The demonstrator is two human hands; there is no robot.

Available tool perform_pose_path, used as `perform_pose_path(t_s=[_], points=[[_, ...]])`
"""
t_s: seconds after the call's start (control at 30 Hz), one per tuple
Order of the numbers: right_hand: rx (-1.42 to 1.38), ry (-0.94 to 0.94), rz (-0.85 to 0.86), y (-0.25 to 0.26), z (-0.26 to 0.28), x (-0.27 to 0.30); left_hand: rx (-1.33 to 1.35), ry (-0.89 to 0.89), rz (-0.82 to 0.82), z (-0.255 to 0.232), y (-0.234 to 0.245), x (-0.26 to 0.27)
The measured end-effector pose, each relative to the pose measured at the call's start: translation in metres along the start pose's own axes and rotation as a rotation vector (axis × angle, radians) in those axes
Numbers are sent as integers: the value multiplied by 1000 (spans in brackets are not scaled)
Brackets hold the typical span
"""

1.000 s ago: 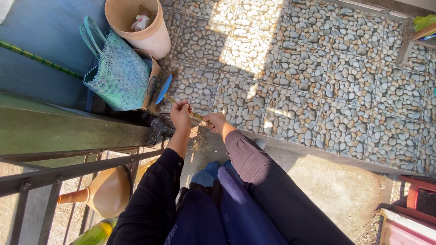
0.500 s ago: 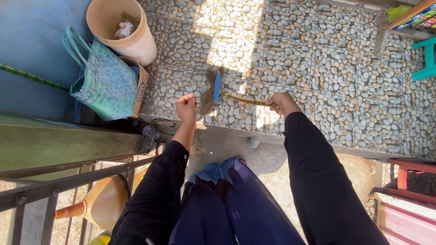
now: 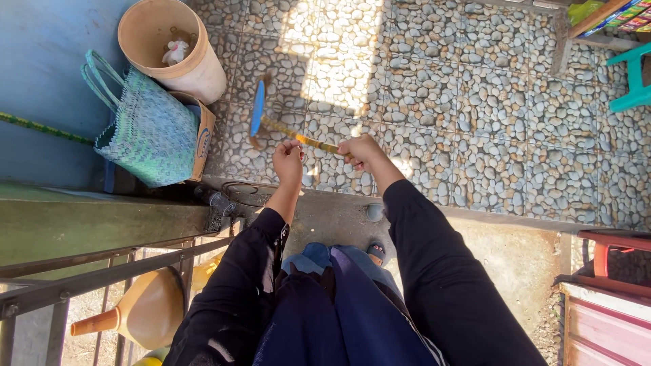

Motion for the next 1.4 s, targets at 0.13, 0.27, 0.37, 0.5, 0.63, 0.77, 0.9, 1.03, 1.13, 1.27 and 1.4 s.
perform_pose_path(t_s=[0.13, 0.27, 0.37, 0.5, 0.63, 0.77, 0.9, 1.03, 1.13, 1.27, 1.4], points=[[-223, -43, 189, -59, -69, -65, -31, -39, -2, 10, 1, -5], [-305, -117, 169, -81, -119, -82, 31, -43, -18, 21, 4, -3], [-234, -152, 61, -53, -146, -91, 31, -55, -45, 22, -1, 4], [-149, -171, -55, 30, -144, -79, 80, -41, -36, 41, -14, 9], [-139, -253, -97, 113, -150, -87, 51, -38, -56, 47, -45, 24], [-201, -233, -180, 177, -150, -79, 41, -106, 1, 44, -76, 29], [-109, -198, -338, 214, -134, -47, -16, -66, 4, 23, -111, 39], [-236, -81, -286, 220, -122, -33, 29, -104, 17, 31, -132, 40], [-269, 13, -245, 207, -107, -19, 57, -99, 60, 33, -145, 44], [-235, -12, -22, 160, -105, -15, 43, -91, 51, 48, -150, 48], [-213, -52, 135, 98, -118, -36, 20, -65, 3, 53, -150, 53]])
Point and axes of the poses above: each hand's wrist, its own x-axis away from the middle knuckle, its own y-axis out of the back of the hand, z = x × y, the point moved 3 cm from there along -x, towards the middle knuckle, and after that the axes turned 6 degrees about x, right-handed, at the moved point
